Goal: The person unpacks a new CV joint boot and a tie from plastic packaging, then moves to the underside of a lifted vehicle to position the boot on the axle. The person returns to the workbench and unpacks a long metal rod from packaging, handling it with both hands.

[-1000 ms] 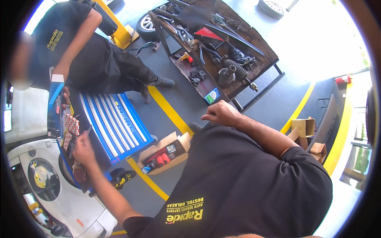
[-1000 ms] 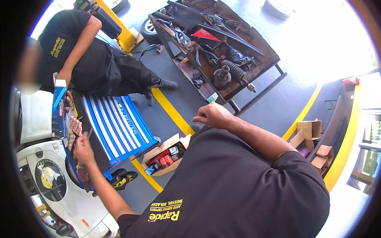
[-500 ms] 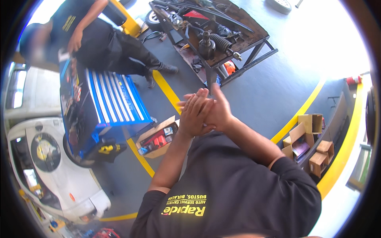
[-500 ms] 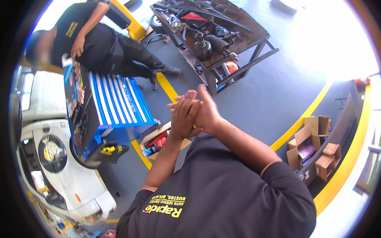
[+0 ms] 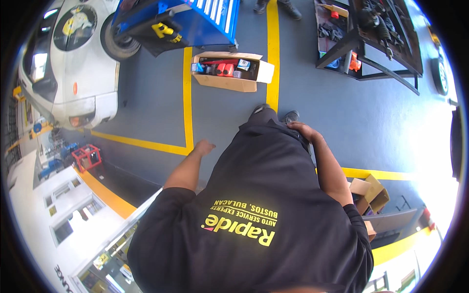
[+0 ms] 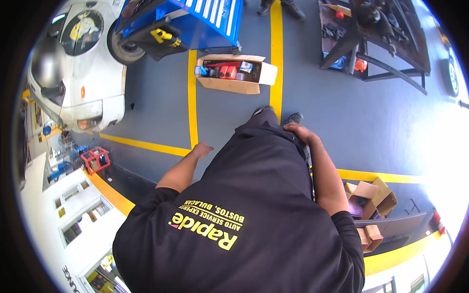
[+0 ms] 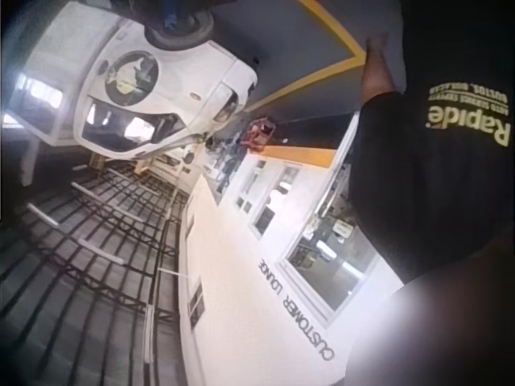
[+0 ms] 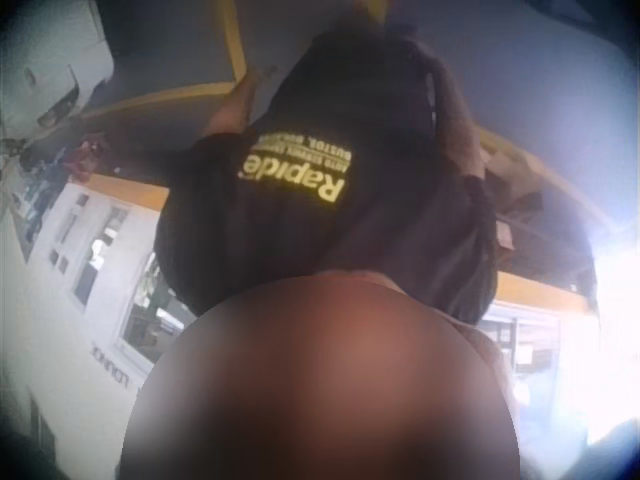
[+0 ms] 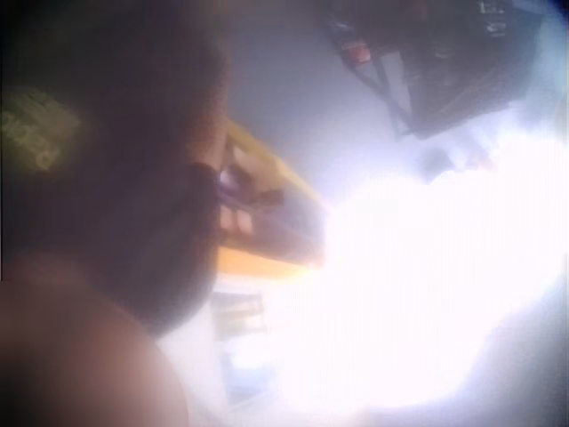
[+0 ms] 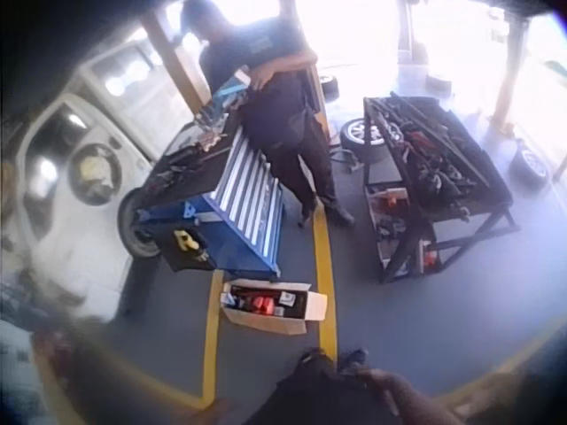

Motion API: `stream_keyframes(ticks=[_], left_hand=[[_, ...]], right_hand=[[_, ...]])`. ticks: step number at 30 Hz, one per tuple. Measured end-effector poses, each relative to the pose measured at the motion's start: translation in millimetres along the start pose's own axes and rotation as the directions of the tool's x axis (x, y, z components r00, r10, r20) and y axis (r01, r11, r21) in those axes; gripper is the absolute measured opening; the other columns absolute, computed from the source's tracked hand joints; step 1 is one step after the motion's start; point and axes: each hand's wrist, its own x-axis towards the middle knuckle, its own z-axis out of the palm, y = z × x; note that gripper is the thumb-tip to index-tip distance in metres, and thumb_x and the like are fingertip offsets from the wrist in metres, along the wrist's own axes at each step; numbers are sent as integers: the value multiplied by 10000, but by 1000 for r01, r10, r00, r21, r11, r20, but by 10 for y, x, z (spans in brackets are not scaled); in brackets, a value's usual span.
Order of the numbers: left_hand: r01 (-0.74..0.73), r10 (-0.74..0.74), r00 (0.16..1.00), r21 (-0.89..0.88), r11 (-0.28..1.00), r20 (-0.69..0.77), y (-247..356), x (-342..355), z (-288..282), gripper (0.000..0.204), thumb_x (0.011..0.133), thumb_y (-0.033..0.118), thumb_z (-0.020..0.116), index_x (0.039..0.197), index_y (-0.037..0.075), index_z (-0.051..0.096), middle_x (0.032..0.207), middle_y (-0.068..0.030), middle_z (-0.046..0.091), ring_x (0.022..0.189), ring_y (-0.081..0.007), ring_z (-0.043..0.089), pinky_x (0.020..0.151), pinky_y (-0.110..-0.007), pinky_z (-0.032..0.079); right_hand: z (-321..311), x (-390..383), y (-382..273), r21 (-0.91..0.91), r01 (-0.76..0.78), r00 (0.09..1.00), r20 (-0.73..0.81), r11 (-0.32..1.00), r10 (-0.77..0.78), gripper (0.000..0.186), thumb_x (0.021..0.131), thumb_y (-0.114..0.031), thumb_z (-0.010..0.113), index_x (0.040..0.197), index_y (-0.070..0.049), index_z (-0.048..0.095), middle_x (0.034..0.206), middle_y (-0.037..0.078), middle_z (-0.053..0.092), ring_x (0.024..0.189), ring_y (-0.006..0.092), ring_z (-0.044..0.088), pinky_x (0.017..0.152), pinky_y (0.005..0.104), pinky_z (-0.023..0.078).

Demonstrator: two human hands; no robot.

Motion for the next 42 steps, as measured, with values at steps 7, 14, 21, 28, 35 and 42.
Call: stream_keyframes(ticks=[7,14,21,28,35,42], left_hand=[[253,203,939,-958,136,277,564,-429,578,653,1019,567,565,1465,94,629,1346,-178,709,1212,-327,688,996,-510,560],[429,132,730,-601,674,670,-455,-865,-276,528,1013,349,468,1410,47,640,1435,-202,671,1204,-316,723,969,-510,603],[25,295,836,-570,821,462,-1387,-710,-1190,284,986,238,602,1030,18,776,1005,-99,804,1018,-231,784,801,-350,623],[-340,293,930,-829,444,-224,-1490,-180,-1676,311,1010,345,721,1081,42,743,995,-91,776,944,-211,738,842,-369,568],[-378,291,926,-560,737,-242,-1177,370,-2367,410,991,361,734,1208,15,706,1146,-190,777,1106,-335,746,968,-425,566],[-397,373,914,-161,904,-160,-221,460,-3411,444,984,337,738,1282,11,693,1289,-223,748,1258,-313,708,1031,-405,554]], right_hand=[[243,-339,-3,-394,23,1000,8,919,-21,538,1017,-458,575,1389,-92,706,1414,148,688,1341,265,606,1158,379,426],[905,-409,-413,-260,-85,995,-66,962,70,538,1031,-442,541,1376,-62,705,1356,162,714,1267,260,650,1124,366,453],[1902,17,-970,-102,-111,970,-226,988,86,586,1084,-524,504,1423,-75,671,1352,139,709,1250,257,647,1110,349,454],[1921,279,-286,290,-105,873,-432,951,227,477,1070,-481,574,1291,-78,706,1220,94,729,1172,232,660,985,363,520],[1953,453,1586,-947,-88,996,-93,308,-2,520,703,-188,895,1200,-160,745,1093,39,769,1119,319,692,932,427,588],[1711,960,1331,131,-159,916,-349,979,196,386,984,-314,674,1313,-111,666,1119,75,771,963,276,767,810,460,639]])
